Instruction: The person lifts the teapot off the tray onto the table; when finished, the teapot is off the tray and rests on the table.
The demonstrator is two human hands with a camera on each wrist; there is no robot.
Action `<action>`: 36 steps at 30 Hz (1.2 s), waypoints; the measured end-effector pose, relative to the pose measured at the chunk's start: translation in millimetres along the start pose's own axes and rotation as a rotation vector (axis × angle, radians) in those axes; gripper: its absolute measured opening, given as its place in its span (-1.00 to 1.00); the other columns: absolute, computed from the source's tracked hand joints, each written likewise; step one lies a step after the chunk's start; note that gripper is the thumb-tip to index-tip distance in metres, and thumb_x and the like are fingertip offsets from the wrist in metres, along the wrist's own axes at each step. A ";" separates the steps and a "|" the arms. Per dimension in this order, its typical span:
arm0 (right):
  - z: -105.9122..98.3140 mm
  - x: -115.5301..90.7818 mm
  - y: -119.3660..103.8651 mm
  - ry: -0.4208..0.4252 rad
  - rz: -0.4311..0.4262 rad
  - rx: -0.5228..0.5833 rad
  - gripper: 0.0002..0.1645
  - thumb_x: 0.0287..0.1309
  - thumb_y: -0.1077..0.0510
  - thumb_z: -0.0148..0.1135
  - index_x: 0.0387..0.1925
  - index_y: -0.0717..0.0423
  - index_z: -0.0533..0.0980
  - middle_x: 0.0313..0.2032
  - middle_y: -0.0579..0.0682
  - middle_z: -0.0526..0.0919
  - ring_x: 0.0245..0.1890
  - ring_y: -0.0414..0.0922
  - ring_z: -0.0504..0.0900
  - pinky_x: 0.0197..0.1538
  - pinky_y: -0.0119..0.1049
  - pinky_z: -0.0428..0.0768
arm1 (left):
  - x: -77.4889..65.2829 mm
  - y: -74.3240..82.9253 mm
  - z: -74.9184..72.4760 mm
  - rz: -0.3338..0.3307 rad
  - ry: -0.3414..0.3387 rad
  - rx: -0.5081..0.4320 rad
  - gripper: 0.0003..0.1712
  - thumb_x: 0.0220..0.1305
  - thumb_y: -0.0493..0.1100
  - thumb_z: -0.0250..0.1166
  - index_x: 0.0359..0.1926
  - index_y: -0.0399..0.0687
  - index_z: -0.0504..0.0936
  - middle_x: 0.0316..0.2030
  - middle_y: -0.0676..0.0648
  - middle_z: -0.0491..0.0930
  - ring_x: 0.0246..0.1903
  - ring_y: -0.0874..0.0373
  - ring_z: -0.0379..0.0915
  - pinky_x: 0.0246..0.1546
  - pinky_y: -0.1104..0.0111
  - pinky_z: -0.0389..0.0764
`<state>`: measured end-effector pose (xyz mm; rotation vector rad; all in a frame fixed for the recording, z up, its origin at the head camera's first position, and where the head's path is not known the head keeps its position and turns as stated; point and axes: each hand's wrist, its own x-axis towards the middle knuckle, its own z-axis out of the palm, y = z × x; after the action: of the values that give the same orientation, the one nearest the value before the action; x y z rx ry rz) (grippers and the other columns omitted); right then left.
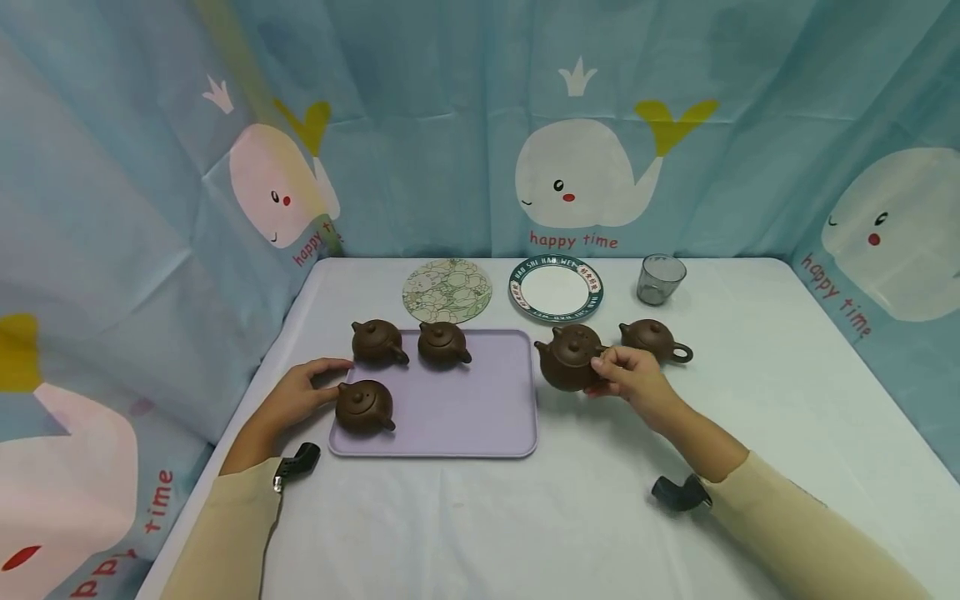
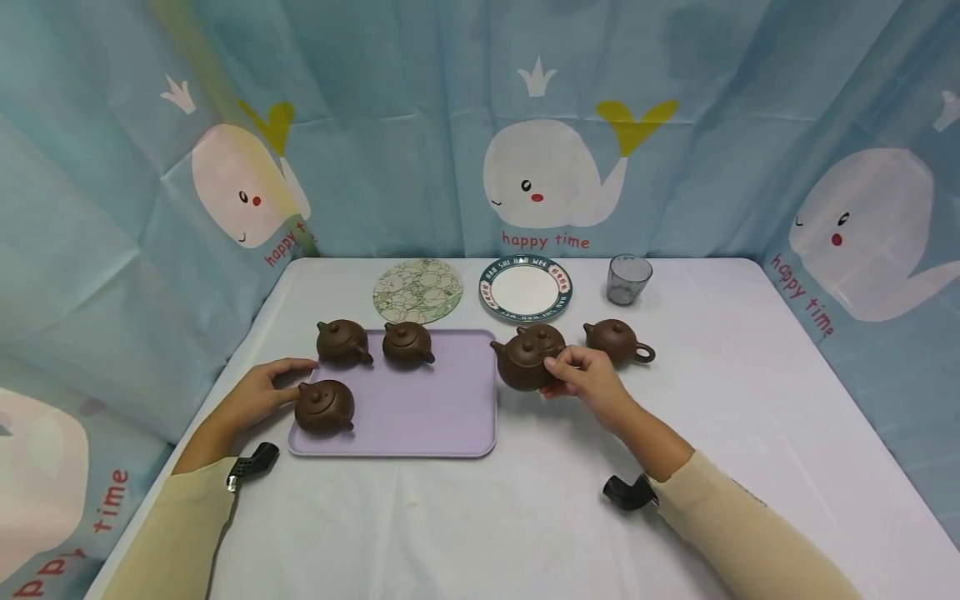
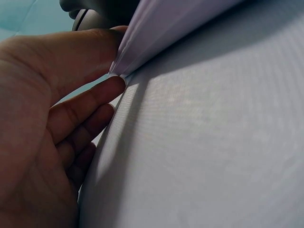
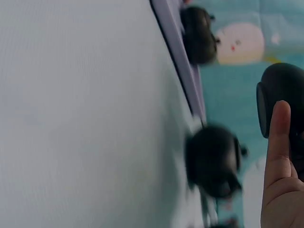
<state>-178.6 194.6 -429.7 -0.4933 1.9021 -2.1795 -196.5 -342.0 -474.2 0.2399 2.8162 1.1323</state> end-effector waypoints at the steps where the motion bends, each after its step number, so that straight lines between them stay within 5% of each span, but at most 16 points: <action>1: -8.0 -2.1 -4.5 0.012 -0.015 0.001 -0.75 0.34 0.35 0.09 -0.48 0.39 0.39 -0.35 0.04 0.52 -0.39 -0.05 0.69 -0.25 -0.14 0.70 | 0.2 -0.3 -0.3 -0.006 -0.002 0.003 -0.47 0.22 -0.16 0.37 0.21 -0.14 0.54 0.24 -0.25 0.43 0.35 -0.23 0.14 0.29 -0.16 0.13; 13: -113.3 -34.2 -41.6 0.155 -0.086 -0.063 -0.78 0.34 0.37 0.09 -0.46 0.37 0.50 -0.36 0.04 0.56 -0.41 -0.11 0.68 -0.29 -0.24 0.70 | -0.9 -1.6 1.4 -0.024 -0.004 -0.001 -0.46 0.21 -0.17 0.37 0.21 -0.15 0.53 0.25 -0.25 0.42 0.35 -0.23 0.12 0.29 -0.17 0.12; 21: -172.5 -53.9 -38.8 0.172 -0.091 0.006 -0.72 0.35 0.44 -0.01 -0.50 0.45 0.47 -0.34 0.05 0.63 -0.42 -0.05 0.71 -0.27 -0.24 0.69 | -0.2 -1.3 0.4 -0.010 0.003 -0.010 -0.47 0.21 -0.15 0.37 0.20 -0.15 0.54 0.24 -0.25 0.43 0.35 -0.22 0.13 0.30 -0.16 0.13; 36: -217.9 -57.5 -12.8 0.197 0.027 -0.004 -0.71 0.36 0.40 0.03 -0.49 0.50 0.49 -0.36 0.07 0.50 -0.40 -0.02 0.73 -0.27 -0.21 0.69 | 0.0 0.9 1.4 -0.040 -0.005 -0.005 -0.48 0.22 -0.21 0.34 0.22 -0.16 0.53 0.26 -0.25 0.41 0.36 -0.23 0.11 0.30 -0.16 0.12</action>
<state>-207.6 417.7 -448.2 -0.2599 1.9971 -2.2820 -196.2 -340.5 -474.5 0.1851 2.8008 1.1291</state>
